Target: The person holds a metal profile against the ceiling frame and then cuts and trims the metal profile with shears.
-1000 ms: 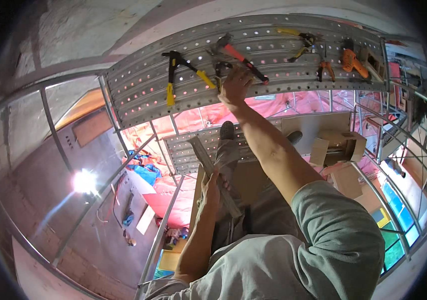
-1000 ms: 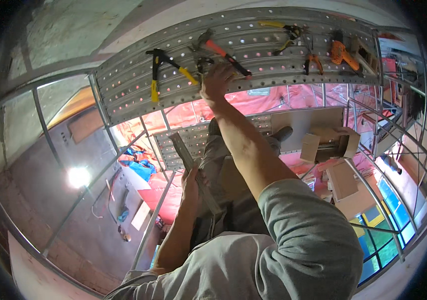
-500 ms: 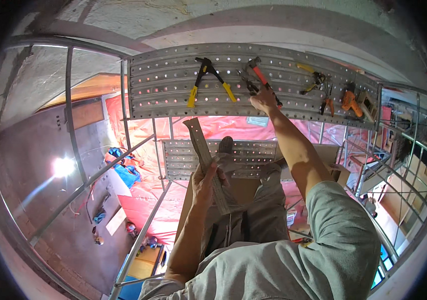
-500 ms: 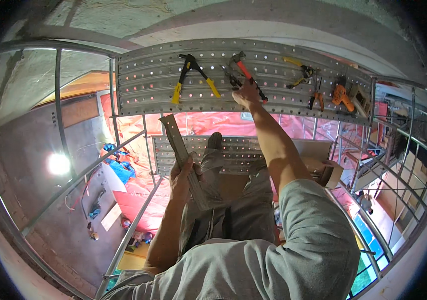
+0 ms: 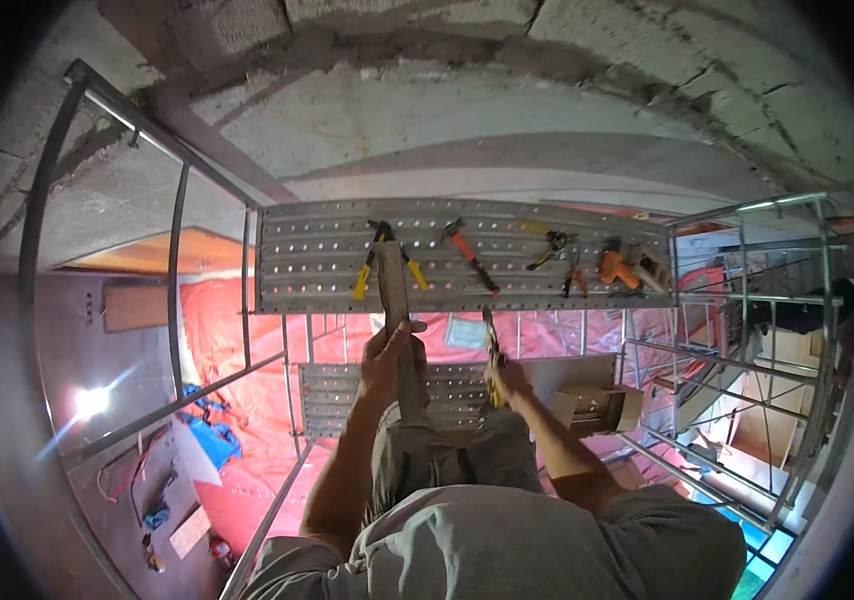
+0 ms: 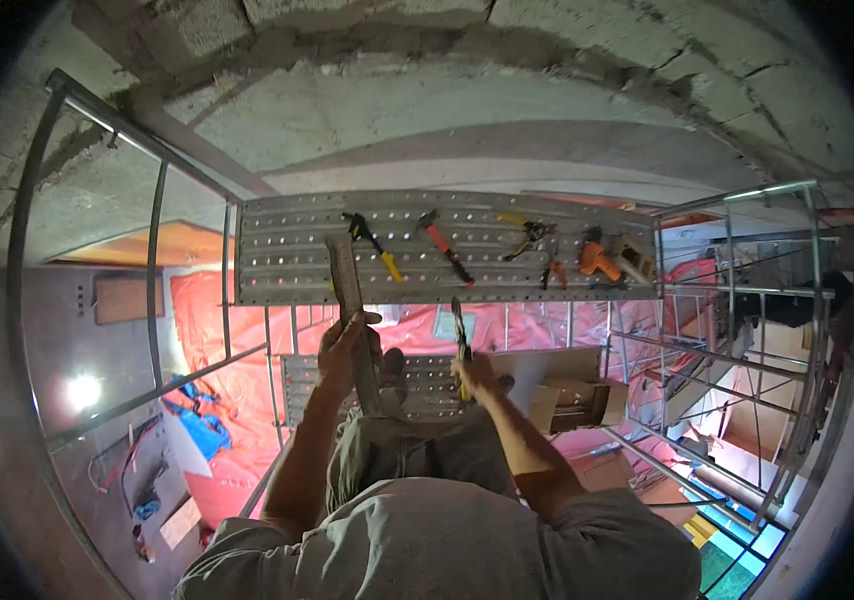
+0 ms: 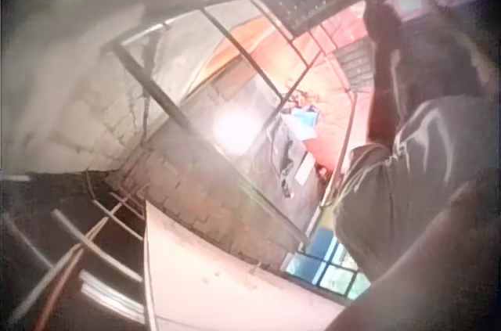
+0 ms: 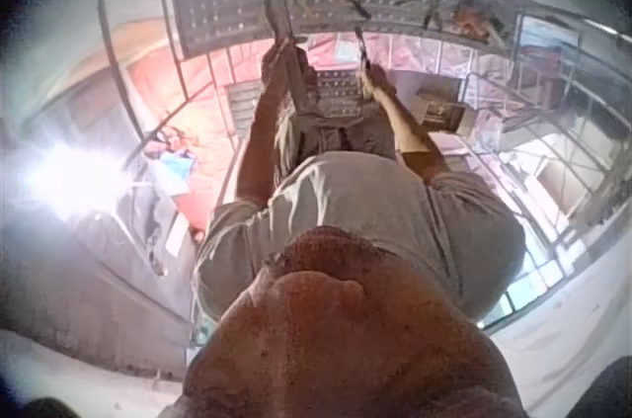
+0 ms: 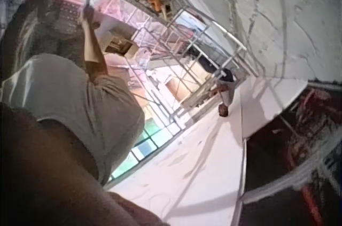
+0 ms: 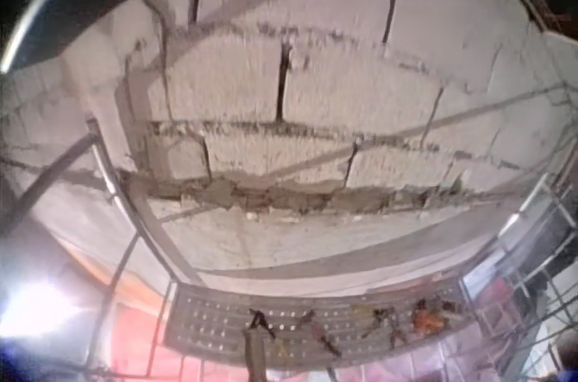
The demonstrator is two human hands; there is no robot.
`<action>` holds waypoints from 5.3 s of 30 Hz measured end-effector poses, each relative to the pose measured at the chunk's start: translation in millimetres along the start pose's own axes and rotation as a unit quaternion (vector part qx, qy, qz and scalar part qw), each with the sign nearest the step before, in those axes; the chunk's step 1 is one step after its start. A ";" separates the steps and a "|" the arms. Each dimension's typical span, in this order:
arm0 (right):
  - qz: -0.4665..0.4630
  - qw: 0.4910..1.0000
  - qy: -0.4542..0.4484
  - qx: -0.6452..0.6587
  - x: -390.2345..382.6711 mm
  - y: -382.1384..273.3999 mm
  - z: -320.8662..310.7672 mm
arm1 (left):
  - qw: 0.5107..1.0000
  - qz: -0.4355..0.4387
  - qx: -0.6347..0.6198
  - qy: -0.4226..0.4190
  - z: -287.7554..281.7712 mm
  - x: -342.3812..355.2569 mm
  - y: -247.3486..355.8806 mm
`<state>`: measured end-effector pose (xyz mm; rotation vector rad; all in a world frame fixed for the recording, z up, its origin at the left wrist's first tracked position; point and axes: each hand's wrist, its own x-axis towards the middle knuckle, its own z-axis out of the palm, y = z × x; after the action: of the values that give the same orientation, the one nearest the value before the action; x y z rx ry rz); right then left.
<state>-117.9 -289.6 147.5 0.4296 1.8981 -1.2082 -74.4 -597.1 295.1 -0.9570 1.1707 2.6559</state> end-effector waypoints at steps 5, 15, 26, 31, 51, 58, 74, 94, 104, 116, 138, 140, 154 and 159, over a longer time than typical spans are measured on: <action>-0.028 0.997 0.026 -0.063 -92.5 19.5 -9.1 | 0.998 0.027 0.031 -0.045 26.1 -10.3 26.2; -0.105 0.993 -0.037 -0.045 -131.9 13.6 -62.9 | 0.991 0.078 0.080 -0.080 119.5 -46.2 30.1; -0.275 0.958 -0.074 -0.008 -213.5 -73.4 -124.2 | 0.979 0.152 0.119 -0.057 178.9 -91.1 54.4; -0.278 0.934 -0.129 0.183 -230.6 -94.3 -116.5 | 0.975 0.179 0.066 -0.112 208.6 -98.6 50.5; -0.384 0.921 -0.060 -0.017 -251.5 -124.1 -124.4 | 0.421 0.484 0.761 -0.094 169.7 -129.3 78.4; -0.402 0.892 -0.051 -0.201 -289.1 -141.0 -99.7 | 0.255 0.379 0.842 -0.286 139.1 -126.7 115.4; -0.348 0.855 0.228 0.310 -314.7 -84.5 -117.5 | 0.472 0.343 0.790 -0.187 218.4 -9.0 365.6; -0.176 0.799 0.288 0.498 -339.2 83.8 -81.6 | 0.454 0.761 0.393 0.244 631.6 -59.3 724.9; -0.179 0.763 0.381 0.490 -340.0 93.9 -114.0 | 0.501 0.777 0.343 0.167 639.8 -28.5 740.4; -0.168 0.747 0.361 0.532 -330.1 70.9 -125.6 | 0.589 0.726 0.343 0.092 646.2 -18.9 758.7; -0.114 0.767 0.358 0.520 -317.4 89.0 -118.7 | 0.513 0.803 0.298 0.053 654.9 19.3 783.6; -0.115 0.768 0.355 0.521 -315.2 91.7 -119.5 | 0.499 0.813 0.293 0.064 653.4 21.5 788.3; -0.125 0.755 0.361 0.532 -319.3 95.1 -114.5 | 0.480 0.829 0.287 -0.003 660.1 -2.8 759.0; -0.094 0.769 0.373 0.511 -326.5 83.9 -114.3 | 0.575 0.748 0.303 -0.133 662.9 -11.6 756.8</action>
<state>80.7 -105.0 378.2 1.5108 1.6907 -2.4460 -640.9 -669.2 1123.6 1.1077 3.3568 2.1573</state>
